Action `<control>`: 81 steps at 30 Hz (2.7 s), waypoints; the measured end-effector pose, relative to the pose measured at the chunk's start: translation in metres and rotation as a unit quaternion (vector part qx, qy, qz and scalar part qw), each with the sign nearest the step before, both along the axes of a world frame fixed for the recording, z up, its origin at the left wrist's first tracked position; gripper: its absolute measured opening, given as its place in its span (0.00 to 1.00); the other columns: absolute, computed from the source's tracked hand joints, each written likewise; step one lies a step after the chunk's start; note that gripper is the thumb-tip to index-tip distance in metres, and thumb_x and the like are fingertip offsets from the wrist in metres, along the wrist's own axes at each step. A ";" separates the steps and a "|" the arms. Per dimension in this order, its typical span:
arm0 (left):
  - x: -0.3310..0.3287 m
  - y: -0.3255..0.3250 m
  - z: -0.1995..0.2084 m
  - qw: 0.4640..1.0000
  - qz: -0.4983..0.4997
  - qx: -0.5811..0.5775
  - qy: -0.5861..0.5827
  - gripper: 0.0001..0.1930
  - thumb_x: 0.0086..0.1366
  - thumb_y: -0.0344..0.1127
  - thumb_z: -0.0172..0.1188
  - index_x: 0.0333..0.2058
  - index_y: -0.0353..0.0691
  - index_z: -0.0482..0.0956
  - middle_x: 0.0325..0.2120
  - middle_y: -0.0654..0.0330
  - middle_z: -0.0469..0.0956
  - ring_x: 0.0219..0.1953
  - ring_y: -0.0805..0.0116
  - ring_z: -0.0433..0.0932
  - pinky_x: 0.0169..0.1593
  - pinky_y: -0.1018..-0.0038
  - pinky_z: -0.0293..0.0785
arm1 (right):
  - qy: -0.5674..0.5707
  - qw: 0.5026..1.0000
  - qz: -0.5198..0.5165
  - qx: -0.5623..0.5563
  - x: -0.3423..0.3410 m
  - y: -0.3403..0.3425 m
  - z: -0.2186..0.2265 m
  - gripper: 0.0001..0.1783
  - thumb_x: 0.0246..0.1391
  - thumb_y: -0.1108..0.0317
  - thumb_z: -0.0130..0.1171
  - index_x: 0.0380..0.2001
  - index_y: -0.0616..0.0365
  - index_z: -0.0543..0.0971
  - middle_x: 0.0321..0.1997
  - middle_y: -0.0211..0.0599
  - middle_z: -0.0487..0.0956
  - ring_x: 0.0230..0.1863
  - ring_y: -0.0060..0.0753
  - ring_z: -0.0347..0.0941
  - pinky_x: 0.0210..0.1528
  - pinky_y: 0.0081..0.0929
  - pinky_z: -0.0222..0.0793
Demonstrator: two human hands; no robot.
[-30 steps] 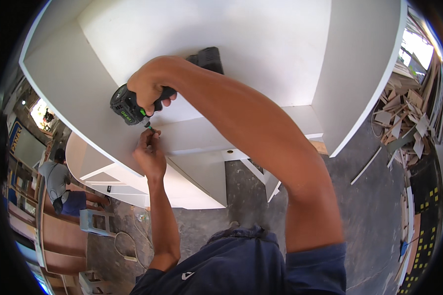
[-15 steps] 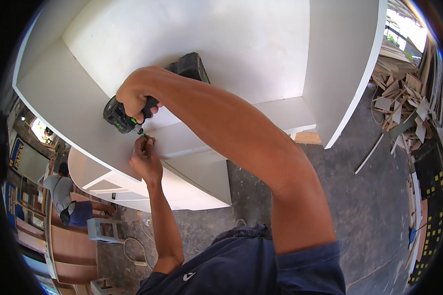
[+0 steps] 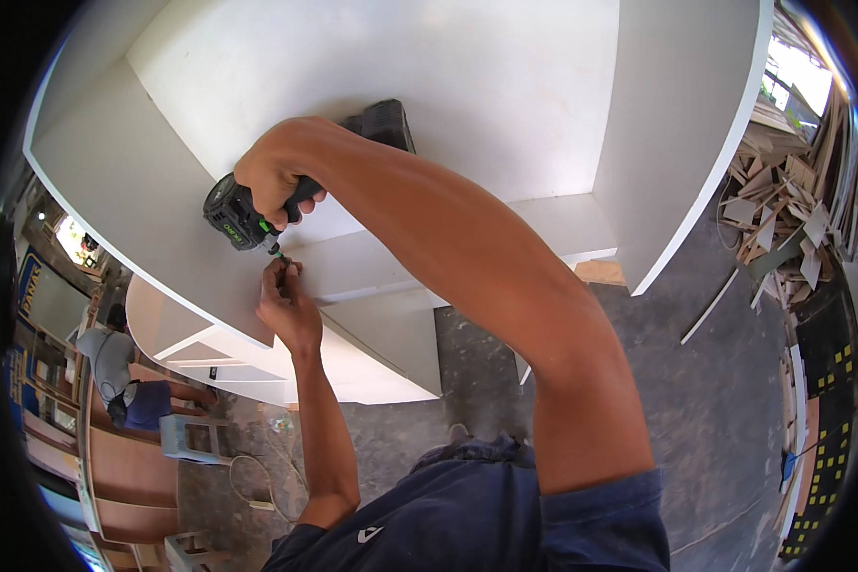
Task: The person assembles a white wooden cabinet by attaching a shelf to the main frame using a power drill and screws, then walks to a tool area to clean a paintbrush with a white cloth.
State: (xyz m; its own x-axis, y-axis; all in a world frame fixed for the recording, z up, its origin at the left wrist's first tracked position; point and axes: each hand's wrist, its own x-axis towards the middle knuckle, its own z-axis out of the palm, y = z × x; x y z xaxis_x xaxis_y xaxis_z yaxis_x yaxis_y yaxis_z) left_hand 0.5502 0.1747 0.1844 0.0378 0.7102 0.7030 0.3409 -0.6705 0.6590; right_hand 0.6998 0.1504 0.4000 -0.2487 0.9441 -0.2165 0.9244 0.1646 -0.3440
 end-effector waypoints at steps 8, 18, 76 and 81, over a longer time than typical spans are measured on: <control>0.008 -0.004 -0.002 0.988 0.080 0.119 0.048 0.12 0.62 0.22 0.58 0.44 0.23 0.77 0.36 0.44 0.80 0.42 0.50 0.79 0.44 0.62 0.76 | 0.019 1.000 0.001 -0.002 0.003 0.000 -0.001 0.12 0.39 0.69 0.65 0.28 0.66 0.78 0.20 0.44 0.78 0.18 0.31 0.73 0.19 0.30 0.68; 0.017 -0.005 0.003 0.990 0.117 0.053 0.053 0.08 0.59 0.22 0.60 0.34 0.20 0.80 0.34 0.40 0.81 0.43 0.48 0.80 0.44 0.63 0.77 | 0.043 0.999 -0.008 -0.007 0.008 0.001 -0.001 0.13 0.37 0.69 0.66 0.25 0.65 0.76 0.19 0.41 0.76 0.17 0.30 0.72 0.18 0.28 0.67; 0.009 -0.011 -0.009 0.994 0.077 0.065 0.047 0.16 0.58 0.25 0.62 0.44 0.24 0.77 0.43 0.40 0.78 0.51 0.44 0.74 0.54 0.59 0.71 | 0.076 0.989 -0.050 0.114 0.013 -0.032 -0.002 0.36 0.46 0.70 0.68 0.59 0.60 0.66 0.27 0.35 0.74 0.20 0.23 0.69 0.24 0.25 0.68; -0.081 -0.070 0.009 0.975 -0.081 0.200 -0.042 0.14 0.64 0.33 0.57 0.43 0.27 0.76 0.37 0.44 0.81 0.46 0.49 0.78 0.52 0.60 0.73 | 0.110 0.956 -0.018 0.270 0.014 -0.089 -0.012 0.34 0.44 0.71 0.69 0.55 0.62 0.67 0.31 0.44 0.77 0.27 0.39 0.71 0.33 0.33 0.67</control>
